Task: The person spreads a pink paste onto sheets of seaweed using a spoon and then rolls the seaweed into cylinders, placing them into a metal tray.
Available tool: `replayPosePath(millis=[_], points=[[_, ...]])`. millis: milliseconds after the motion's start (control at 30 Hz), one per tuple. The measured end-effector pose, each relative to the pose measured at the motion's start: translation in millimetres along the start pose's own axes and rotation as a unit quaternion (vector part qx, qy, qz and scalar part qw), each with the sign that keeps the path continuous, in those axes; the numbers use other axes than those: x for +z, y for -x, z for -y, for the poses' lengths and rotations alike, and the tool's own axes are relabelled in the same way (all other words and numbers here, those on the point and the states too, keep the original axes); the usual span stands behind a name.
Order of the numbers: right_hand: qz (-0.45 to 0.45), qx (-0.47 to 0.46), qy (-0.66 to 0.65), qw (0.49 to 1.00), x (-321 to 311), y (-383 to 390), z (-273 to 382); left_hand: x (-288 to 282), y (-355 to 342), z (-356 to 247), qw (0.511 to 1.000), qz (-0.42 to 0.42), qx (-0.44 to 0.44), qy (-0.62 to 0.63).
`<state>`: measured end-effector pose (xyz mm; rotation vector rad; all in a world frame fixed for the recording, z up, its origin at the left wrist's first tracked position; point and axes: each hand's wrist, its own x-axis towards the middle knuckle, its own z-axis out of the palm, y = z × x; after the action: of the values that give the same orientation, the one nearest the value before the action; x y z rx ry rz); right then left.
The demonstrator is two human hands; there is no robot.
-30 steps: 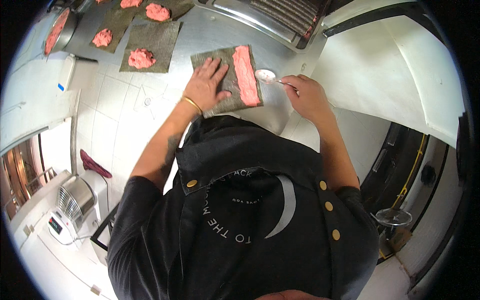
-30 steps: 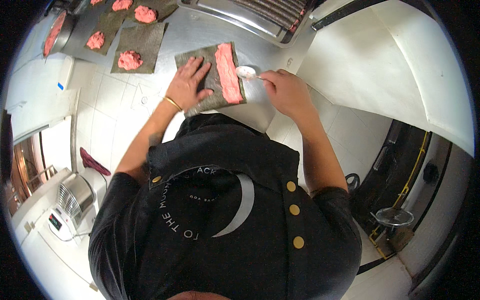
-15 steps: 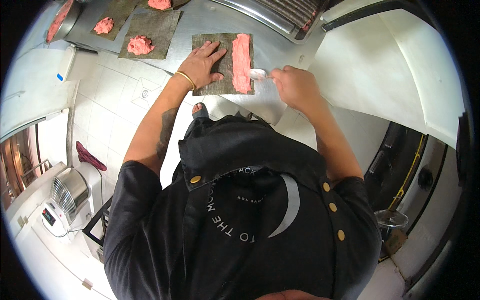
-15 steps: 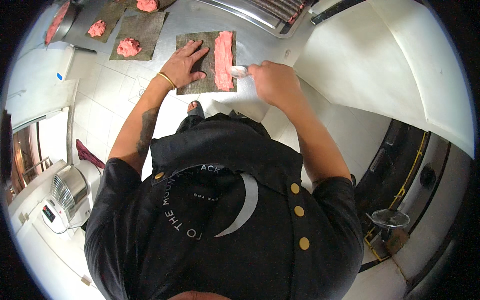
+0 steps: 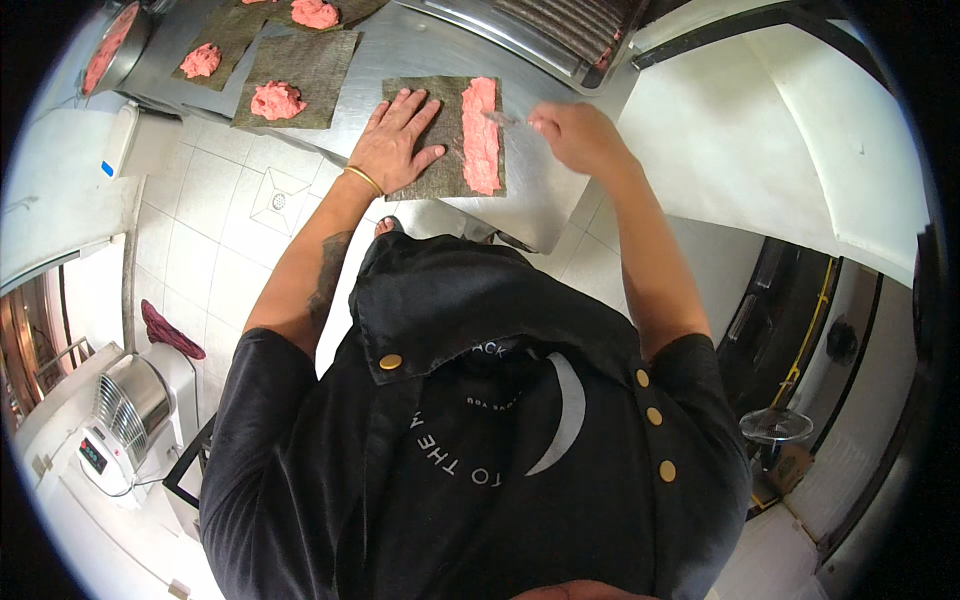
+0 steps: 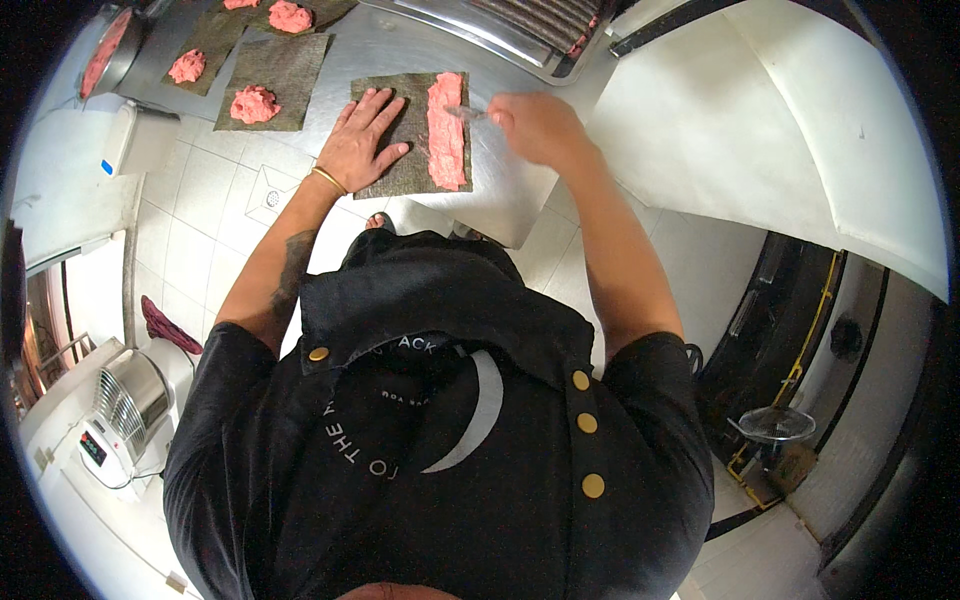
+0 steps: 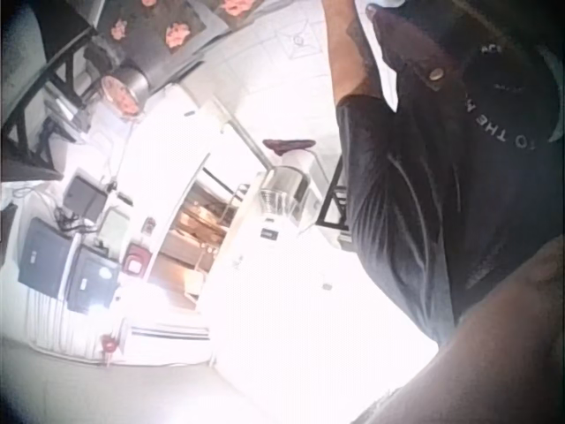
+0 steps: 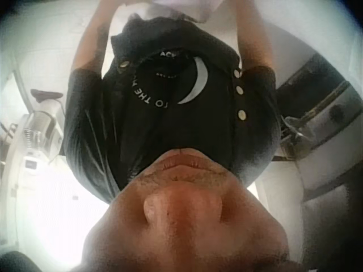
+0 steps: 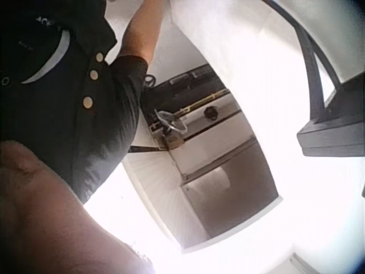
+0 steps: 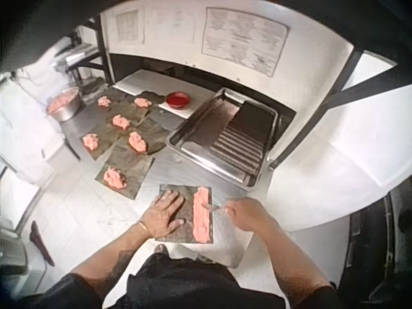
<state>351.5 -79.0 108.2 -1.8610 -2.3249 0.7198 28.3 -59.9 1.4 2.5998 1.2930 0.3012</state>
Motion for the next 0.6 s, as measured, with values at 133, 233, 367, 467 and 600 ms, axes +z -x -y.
replayPosePath(millis=[133, 233, 367, 467, 600], points=[[0.001, -0.001, -0.009, 1.0, 4, -22, -10, 3, 1, 2, 1.0, -0.01, -0.016, -0.022], [0.044, -0.032, -0.013, 0.998, 19, -9, -14, 4, 3, 0, 0.999, -0.008, -0.015, -0.033], [0.084, -0.051, -0.077, 0.992, 16, 23, -5, 3, 3, 2, 0.999, -0.013, -0.02, -0.028], [0.023, -0.032, -0.08, 0.996, 2, 4, -6, 0, 4, -2, 0.999, -0.016, -0.019, -0.026], [0.001, -0.075, -0.11, 0.991, 30, -11, -31, 2, 1, -1, 0.999, -0.004, -0.021, -0.039]])
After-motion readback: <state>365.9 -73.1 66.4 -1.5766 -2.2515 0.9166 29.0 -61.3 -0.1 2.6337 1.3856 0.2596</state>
